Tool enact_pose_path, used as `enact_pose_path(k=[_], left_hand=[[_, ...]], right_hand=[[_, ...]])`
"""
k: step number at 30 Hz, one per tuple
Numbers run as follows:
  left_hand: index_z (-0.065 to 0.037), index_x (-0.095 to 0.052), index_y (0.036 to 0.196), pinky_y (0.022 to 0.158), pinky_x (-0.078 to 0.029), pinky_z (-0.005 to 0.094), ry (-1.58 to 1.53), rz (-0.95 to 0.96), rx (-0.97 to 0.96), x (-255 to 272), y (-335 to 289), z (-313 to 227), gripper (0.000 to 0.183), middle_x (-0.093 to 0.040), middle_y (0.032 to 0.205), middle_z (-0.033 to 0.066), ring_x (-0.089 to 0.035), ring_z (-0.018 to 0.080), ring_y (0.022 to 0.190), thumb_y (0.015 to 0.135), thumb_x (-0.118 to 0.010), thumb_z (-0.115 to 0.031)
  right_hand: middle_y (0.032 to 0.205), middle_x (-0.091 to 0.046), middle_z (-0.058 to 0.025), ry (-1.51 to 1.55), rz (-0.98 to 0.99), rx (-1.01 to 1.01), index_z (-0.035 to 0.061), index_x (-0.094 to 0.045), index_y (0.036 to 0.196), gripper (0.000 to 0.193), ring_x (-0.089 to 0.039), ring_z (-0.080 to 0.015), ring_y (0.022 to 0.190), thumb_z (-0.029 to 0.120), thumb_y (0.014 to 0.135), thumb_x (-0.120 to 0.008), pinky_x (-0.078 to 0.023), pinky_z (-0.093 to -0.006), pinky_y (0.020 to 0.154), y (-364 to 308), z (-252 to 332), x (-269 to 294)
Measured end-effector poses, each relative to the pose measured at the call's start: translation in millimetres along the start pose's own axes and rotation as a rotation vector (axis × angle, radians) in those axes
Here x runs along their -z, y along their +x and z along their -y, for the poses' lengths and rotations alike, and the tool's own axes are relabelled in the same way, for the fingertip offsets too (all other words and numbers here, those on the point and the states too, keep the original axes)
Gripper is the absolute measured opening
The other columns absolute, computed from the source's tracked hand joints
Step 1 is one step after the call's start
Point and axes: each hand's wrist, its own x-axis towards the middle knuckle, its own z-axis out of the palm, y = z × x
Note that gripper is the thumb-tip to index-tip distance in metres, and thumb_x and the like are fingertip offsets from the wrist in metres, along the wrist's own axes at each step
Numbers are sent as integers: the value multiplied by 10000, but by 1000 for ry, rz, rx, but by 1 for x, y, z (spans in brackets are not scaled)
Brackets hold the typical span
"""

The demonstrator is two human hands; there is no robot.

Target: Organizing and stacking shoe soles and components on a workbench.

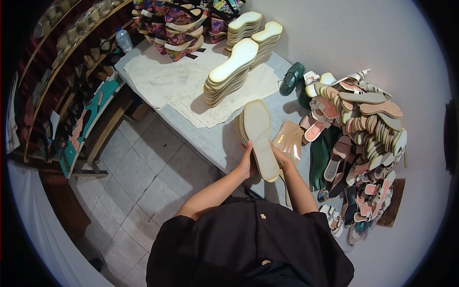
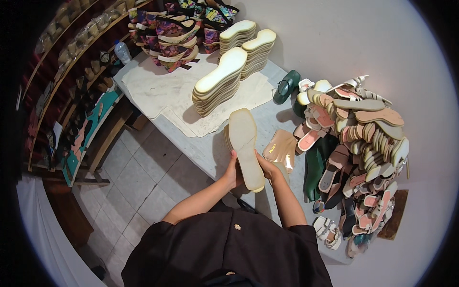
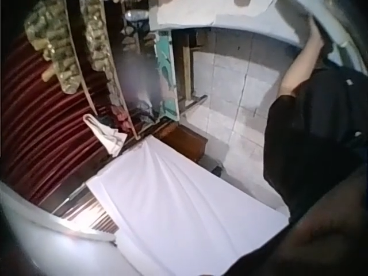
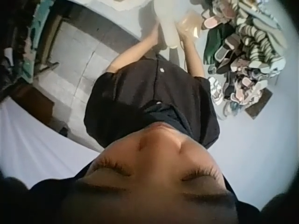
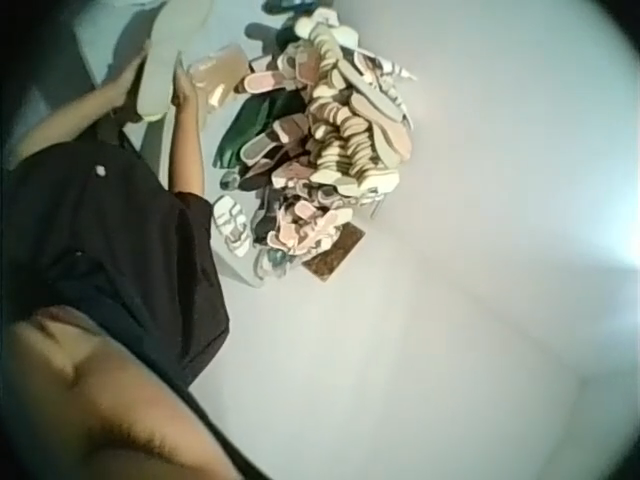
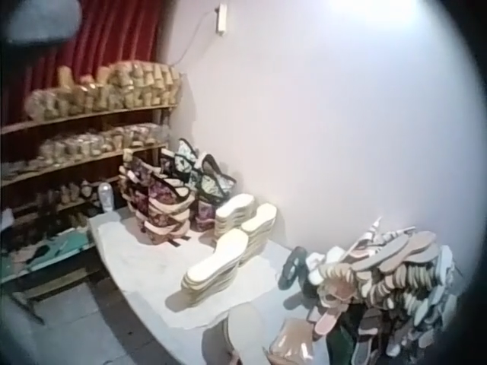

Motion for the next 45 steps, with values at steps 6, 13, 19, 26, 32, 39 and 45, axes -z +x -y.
enact_pose_path(k=[6,13,19,26,32,39,45], left_hand=[[-99,-245,1377,1004,-322,414,92,113,14,-26,5,-11,964,-371,1331,126,-378,274,1206,710,-404,-776],[-70,-361,1329,929,-391,388,165,-69,-21,1,34,-43,693,-462,1248,127,-471,251,1112,849,-455,-561],[-37,-351,1322,816,-441,254,738,-446,-402,42,14,-93,484,-494,1207,123,-529,170,1007,843,-419,-3],[-25,-344,1332,948,-362,281,371,-215,-465,88,18,-72,424,-466,1261,109,-473,164,1110,944,-396,-187],[-33,-235,1379,1010,-285,302,761,-242,-531,82,13,-69,511,-372,1342,108,-369,194,1216,923,-440,-138],[-27,-204,1388,1043,-232,324,1010,-286,-551,76,17,-67,525,-332,1371,142,-312,234,1265,936,-410,-196],[-45,-214,1381,1028,-247,356,1067,-391,-718,73,16,-63,551,-333,1340,184,-339,281,1226,919,-447,-234]], right_hand=[[1368,-362,-130,-127,-186,224,71,-232,1397,778,-368,-255,1245,606,856,-397,-314,-317,1011,-10,1,17],[1407,-155,-304,-372,-488,205,41,-24,1420,1148,-209,-337,1325,710,659,-564,-220,-334,1060,12,21,3],[1374,-144,-370,-913,-837,-43,129,-63,1430,1147,-175,-465,1299,691,599,-619,-163,-650,964,4,18,-81],[1355,-254,-322,-446,-783,602,80,-159,1403,853,-300,-395,1264,424,766,-610,-231,-550,997,27,-32,-12],[1291,-451,-180,-340,-523,742,41,-234,1374,585,-351,-301,1257,316,899,-435,-101,-506,1048,48,-26,-14],[1250,-474,-183,-799,-849,573,68,-382,1299,474,-413,-318,1187,342,913,-368,-200,-539,992,44,-21,14],[1207,-502,-186,-603,-1159,244,50,-520,1181,537,-461,-338,1128,462,846,-440,-243,-443,979,36,-11,30]])
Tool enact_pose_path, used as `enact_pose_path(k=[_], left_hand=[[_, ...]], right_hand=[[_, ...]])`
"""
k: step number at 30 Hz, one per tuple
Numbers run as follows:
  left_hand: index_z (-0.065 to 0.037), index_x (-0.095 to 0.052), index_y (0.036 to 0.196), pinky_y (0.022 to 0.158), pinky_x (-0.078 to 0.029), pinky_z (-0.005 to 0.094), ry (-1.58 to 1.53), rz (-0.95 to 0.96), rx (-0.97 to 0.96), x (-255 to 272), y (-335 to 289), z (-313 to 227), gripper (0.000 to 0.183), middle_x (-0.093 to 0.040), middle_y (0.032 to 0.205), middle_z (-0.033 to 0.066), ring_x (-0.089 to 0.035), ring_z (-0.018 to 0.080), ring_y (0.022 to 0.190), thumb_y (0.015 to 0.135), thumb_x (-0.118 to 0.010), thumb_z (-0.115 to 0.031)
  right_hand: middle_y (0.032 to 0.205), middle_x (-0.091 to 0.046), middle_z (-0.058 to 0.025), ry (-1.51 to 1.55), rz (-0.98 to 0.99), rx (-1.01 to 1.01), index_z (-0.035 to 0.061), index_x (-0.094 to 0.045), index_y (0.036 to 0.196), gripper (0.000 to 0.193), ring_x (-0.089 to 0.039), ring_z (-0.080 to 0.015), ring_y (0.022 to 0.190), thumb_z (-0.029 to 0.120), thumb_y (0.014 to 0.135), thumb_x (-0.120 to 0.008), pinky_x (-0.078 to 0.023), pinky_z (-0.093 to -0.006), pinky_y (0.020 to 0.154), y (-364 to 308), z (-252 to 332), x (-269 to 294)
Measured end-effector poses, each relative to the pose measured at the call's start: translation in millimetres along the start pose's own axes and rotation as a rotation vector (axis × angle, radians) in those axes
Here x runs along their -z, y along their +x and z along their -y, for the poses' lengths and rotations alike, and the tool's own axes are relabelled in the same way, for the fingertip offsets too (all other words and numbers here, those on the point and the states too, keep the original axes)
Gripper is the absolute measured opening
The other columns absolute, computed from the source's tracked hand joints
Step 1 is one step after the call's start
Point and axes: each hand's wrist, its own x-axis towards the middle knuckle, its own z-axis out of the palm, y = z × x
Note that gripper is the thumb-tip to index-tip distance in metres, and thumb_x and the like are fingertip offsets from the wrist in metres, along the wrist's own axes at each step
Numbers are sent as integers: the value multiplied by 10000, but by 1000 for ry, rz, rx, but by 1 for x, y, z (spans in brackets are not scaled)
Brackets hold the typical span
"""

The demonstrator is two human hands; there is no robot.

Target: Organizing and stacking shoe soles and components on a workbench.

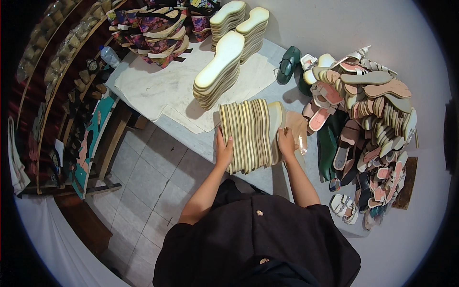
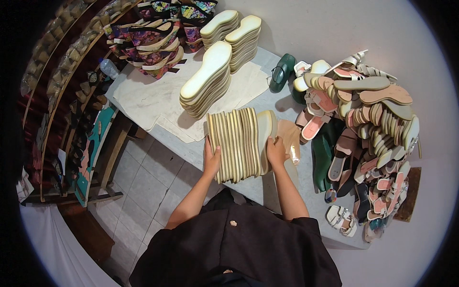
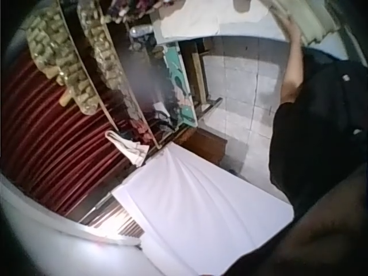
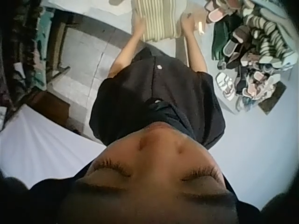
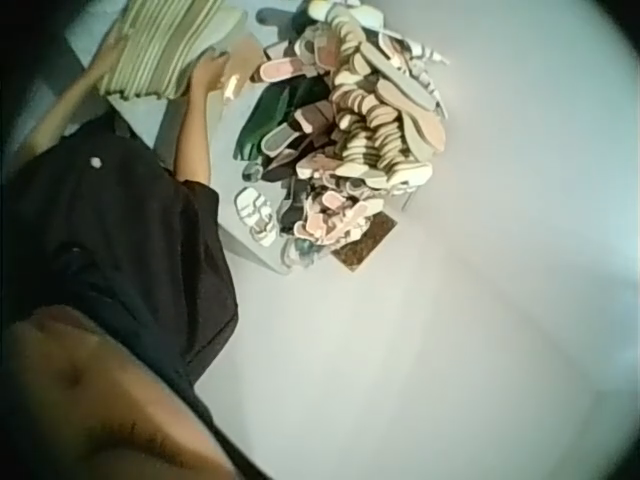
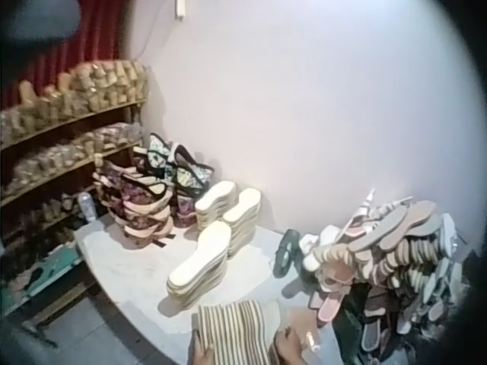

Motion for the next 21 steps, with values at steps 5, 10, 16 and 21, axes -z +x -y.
enact_pose_path(k=[5,10,16,21], left_hand=[[-15,-261,1344,993,-286,387,185,47,38,3,3,-4,585,-403,1247,200,-397,292,1160,868,-526,-228],[3,-320,1305,954,-342,345,-21,94,31,3,5,5,536,-461,1207,171,-463,253,1099,849,-546,-165],[-5,-317,1315,987,-297,357,112,130,-79,1,11,-7,443,-449,1218,176,-425,289,1136,908,-423,-143],[-2,-318,1316,994,-282,383,241,220,42,14,17,5,447,-424,1235,202,-390,341,1157,922,-388,-201]], right_hand=[[1143,-519,-207,42,360,91,-1,-563,1114,582,-497,-331,1048,503,847,-449,-306,-410,939,-13,22,0],[1167,-503,-196,587,389,152,-48,-450,1202,539,-462,-271,1088,411,940,-340,-314,-311,959,-16,8,-24],[1269,-435,-225,277,277,184,-52,-404,1256,557,-410,-310,1178,399,955,-279,-276,-318,1009,-21,-3,-27],[1276,-426,-234,183,279,2,-69,-382,1260,558,-398,-316,1201,383,946,-295,-281,-324,1008,-13,16,-16]])
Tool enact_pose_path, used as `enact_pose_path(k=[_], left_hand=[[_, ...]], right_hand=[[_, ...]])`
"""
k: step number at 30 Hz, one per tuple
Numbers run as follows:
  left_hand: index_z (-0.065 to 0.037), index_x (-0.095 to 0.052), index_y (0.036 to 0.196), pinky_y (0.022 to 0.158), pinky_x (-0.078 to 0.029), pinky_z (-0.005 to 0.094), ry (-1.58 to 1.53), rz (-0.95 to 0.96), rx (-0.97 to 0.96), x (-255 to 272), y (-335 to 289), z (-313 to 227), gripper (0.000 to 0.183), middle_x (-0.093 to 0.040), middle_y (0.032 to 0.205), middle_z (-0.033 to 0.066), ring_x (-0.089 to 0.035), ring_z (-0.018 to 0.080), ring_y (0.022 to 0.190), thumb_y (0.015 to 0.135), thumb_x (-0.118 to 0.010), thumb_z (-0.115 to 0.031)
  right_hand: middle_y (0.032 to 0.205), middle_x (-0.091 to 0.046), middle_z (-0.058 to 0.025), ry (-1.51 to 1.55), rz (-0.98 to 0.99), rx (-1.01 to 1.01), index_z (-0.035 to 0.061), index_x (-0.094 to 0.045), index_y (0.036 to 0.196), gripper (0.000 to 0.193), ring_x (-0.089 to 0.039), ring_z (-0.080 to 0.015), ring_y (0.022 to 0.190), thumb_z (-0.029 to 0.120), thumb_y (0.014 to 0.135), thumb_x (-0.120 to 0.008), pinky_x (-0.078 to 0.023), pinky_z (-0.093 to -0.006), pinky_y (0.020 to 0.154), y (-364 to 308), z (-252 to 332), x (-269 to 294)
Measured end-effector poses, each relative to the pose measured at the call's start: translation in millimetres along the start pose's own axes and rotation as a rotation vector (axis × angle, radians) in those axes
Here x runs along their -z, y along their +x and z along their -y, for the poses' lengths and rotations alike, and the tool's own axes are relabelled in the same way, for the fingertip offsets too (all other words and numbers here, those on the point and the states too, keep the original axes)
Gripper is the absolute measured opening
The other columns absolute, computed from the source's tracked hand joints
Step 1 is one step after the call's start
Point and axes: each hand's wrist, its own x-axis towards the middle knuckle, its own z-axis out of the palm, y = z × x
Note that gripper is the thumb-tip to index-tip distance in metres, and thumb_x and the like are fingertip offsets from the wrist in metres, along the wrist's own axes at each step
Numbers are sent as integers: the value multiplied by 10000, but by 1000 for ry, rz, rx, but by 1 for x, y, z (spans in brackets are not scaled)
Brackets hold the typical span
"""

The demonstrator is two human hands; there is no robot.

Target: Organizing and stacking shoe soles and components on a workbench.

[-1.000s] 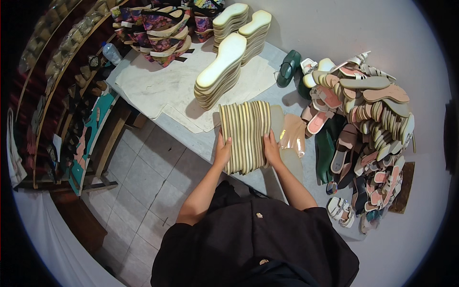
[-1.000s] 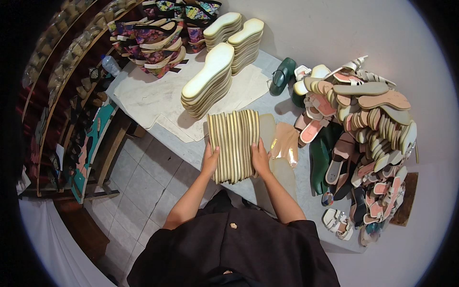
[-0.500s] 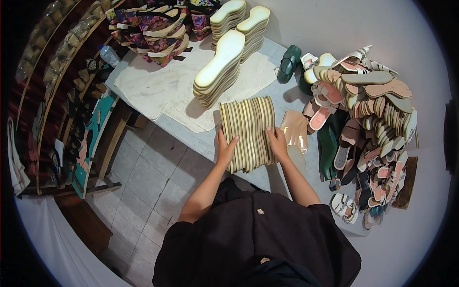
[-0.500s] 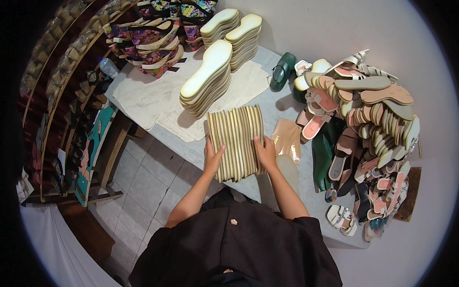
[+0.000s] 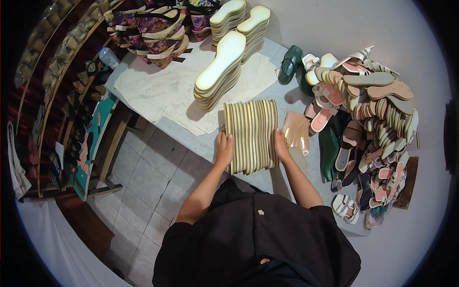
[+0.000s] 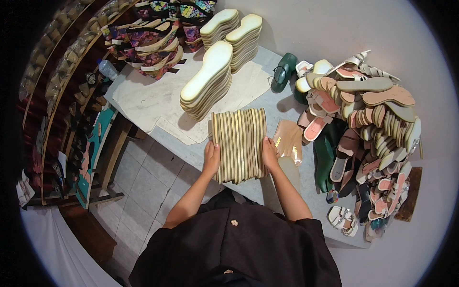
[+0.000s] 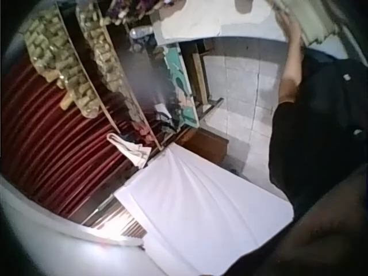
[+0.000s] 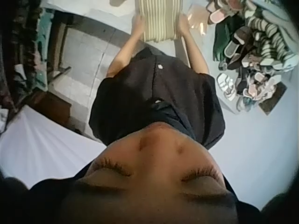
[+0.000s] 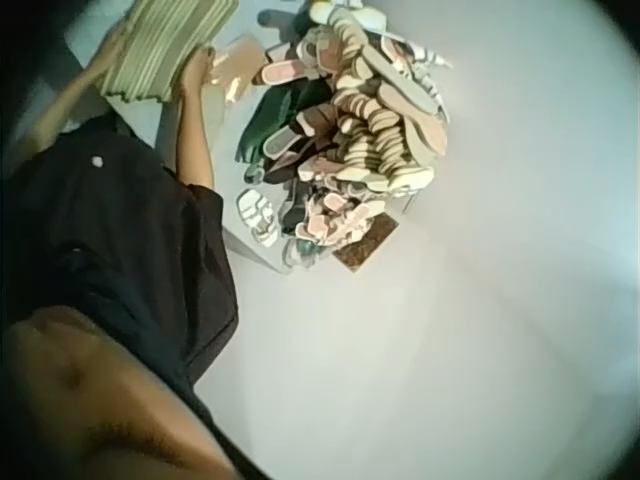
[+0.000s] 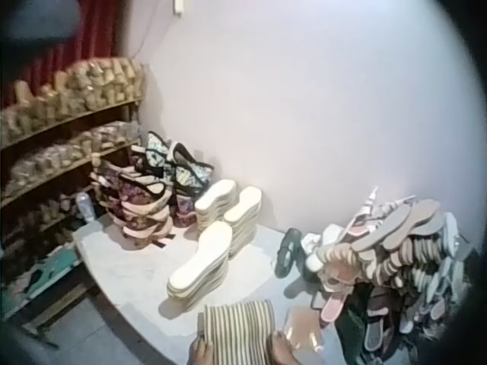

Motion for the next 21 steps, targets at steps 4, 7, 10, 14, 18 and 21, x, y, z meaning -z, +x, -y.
enact_pose_path(k=[4,7,10,14,18,21], left_hand=[[10,-227,1354,1012,-268,398,-144,-99,8,-6,1,-20,621,-378,1267,225,-349,342,1199,864,-521,-234],[-7,-209,1354,998,-298,391,-35,-140,-73,-12,0,-25,739,-400,1254,202,-383,313,1185,782,-635,-201],[-10,-220,1344,997,-301,390,-53,-99,-126,-12,1,-27,773,-400,1257,193,-394,313,1176,729,-674,-126],[-16,-237,1327,987,-315,396,-130,-41,-61,-7,4,-33,796,-414,1242,188,-410,314,1161,683,-702,-80],[-19,-244,1318,974,-333,396,-106,7,-147,-1,-3,-41,821,-427,1232,185,-418,308,1158,656,-725,-82],[-6,-293,1295,927,-384,369,118,-113,-159,-7,-1,-36,774,-504,1168,173,-498,287,1087,672,-728,-152]], right_hand=[[1264,-425,-240,235,106,182,-58,-367,1269,522,-398,-321,1189,342,935,-337,-275,-340,1008,10,-14,0],[1184,-464,-262,275,17,303,-67,-373,1245,548,-433,-337,1135,351,898,-446,-297,-362,990,6,-13,-18],[1174,-468,-222,24,-75,475,-31,-329,1281,595,-455,-327,1101,295,849,-577,-317,-397,976,0,-10,-16],[1238,-437,-170,553,247,325,6,-325,1298,610,-439,-252,1141,171,800,-636,-340,-361,969,-2,1,-7],[1203,-473,-161,531,256,407,-1,-319,1297,621,-449,-252,1141,132,782,-639,-337,-359,978,-17,9,1],[1186,-485,-160,413,188,457,-13,-315,1299,665,-448,-258,1144,110,743,-659,-335,-360,977,-7,-7,-5]])
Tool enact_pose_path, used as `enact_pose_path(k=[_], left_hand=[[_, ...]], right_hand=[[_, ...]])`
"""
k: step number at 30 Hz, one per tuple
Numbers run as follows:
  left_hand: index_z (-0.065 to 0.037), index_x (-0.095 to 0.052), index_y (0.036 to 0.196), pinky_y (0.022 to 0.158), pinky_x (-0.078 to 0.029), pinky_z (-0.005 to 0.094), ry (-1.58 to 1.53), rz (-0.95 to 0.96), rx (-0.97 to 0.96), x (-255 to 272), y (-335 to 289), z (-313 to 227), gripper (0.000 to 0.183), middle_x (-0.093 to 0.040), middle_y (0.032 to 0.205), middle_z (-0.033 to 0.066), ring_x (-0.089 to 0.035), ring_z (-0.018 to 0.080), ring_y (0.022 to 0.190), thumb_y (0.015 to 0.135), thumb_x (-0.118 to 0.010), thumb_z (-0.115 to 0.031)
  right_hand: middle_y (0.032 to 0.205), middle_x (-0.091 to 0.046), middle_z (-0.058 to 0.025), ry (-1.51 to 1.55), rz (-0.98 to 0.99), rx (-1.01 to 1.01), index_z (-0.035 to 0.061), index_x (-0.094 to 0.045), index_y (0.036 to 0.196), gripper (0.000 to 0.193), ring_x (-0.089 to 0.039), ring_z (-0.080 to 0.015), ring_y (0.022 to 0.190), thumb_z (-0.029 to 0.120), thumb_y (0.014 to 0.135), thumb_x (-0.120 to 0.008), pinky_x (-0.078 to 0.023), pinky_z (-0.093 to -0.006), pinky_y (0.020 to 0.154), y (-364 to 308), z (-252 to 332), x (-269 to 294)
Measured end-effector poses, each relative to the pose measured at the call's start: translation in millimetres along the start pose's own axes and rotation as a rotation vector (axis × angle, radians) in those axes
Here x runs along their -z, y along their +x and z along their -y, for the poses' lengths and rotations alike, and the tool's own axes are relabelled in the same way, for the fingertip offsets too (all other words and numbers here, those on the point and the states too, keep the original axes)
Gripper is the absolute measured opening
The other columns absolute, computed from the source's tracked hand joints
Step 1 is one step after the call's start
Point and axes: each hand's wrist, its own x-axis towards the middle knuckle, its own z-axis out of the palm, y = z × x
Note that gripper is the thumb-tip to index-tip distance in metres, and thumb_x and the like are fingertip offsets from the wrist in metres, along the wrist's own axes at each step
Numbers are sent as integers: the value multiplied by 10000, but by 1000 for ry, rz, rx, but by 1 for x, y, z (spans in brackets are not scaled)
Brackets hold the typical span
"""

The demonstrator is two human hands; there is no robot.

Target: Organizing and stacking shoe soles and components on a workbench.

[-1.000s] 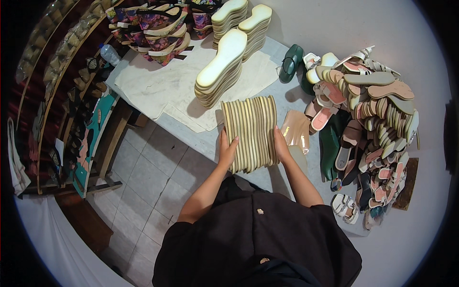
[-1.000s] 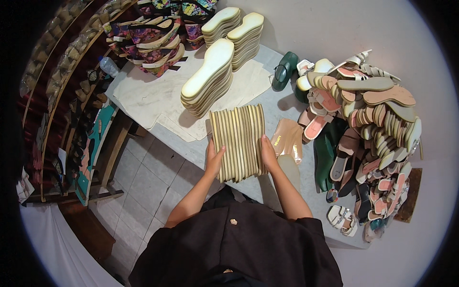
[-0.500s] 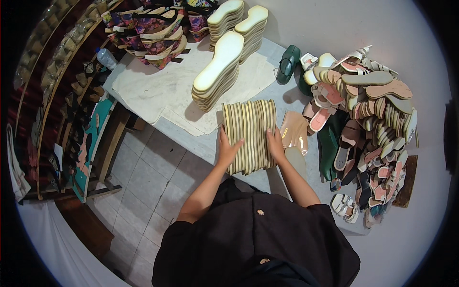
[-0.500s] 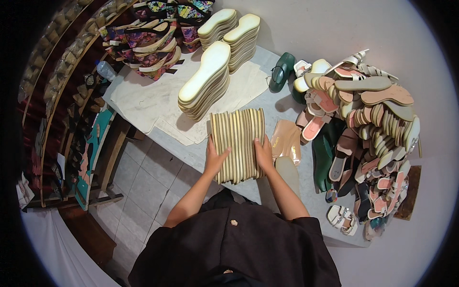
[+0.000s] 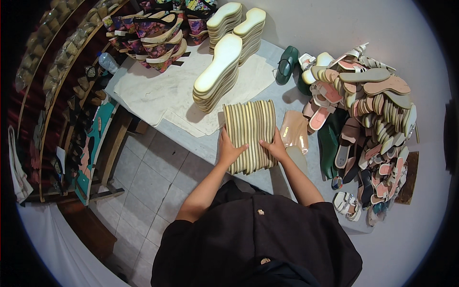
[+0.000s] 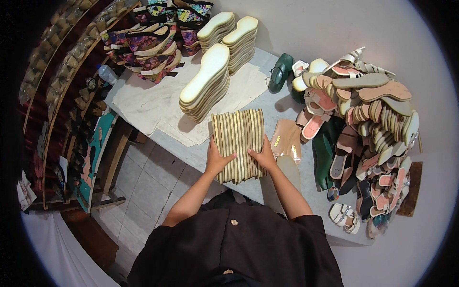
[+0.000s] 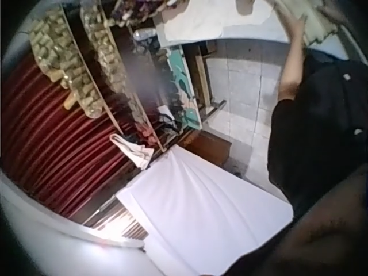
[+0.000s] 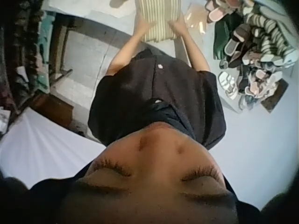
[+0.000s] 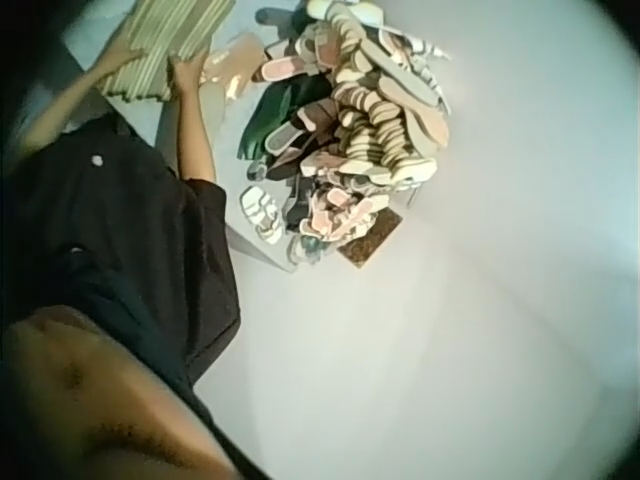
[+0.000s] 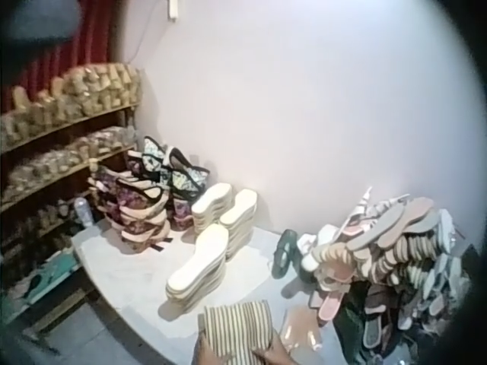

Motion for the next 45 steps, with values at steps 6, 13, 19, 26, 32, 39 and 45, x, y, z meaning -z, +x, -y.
enact_pose_path(k=[6,13,19,26,32,39,45], left_hand=[[58,-421,1191,943,-345,431,-438,239,532,4,14,7,739,-491,1149,245,-437,385,1105,653,-725,-346],[28,-438,1162,963,-315,386,-437,-137,344,-15,-1,16,542,-459,1179,185,-426,323,1113,856,-479,-418],[-4,-320,1284,953,-302,330,-997,-236,-23,16,-7,-58,735,-430,1179,87,-418,188,1095,885,-236,-615],[-2,-378,1307,980,-305,334,-199,-177,-254,9,-1,-20,587,-424,1265,113,-432,221,1130,949,-267,-453],[9,-439,1223,943,-343,321,-927,-107,94,-12,-9,41,452,-489,1199,129,-459,224,1110,938,-358,-332],[17,-464,1190,905,-366,294,-786,-30,-80,-5,-4,11,386,-523,1151,83,-480,177,1073,909,-372,-231],[11,-398,1280,934,-345,270,-776,159,23,17,8,18,436,-487,1235,84,-453,172,1124,911,-385,-219]], right_hand=[[1155,-490,-143,144,-19,-420,-7,-440,1193,531,-478,-214,1044,338,809,-563,-366,-332,916,19,12,10],[1174,-496,-86,498,-97,-301,31,-454,1200,481,-451,-183,1086,395,889,-404,-322,-312,956,15,7,13],[1252,-482,-75,761,-340,33,55,-420,1260,464,-427,-184,1182,367,942,-288,-303,-332,1004,-21,92,15],[1298,-446,-71,638,-361,42,76,-351,1319,491,-404,-188,1210,391,947,-293,-290,-354,1024,-39,53,11],[1352,-386,-49,643,-260,62,73,-326,1339,503,-332,-181,1262,397,956,-281,-223,-358,1053,-28,43,5],[1385,-352,-65,612,-283,123,66,-326,1338,528,-317,-199,1274,422,954,-261,-200,-373,1060,-19,12,8],[1451,-211,-86,649,-74,197,52,-127,1408,678,-170,-213,1343,497,924,-288,-136,-361,1079,-21,22,5]])
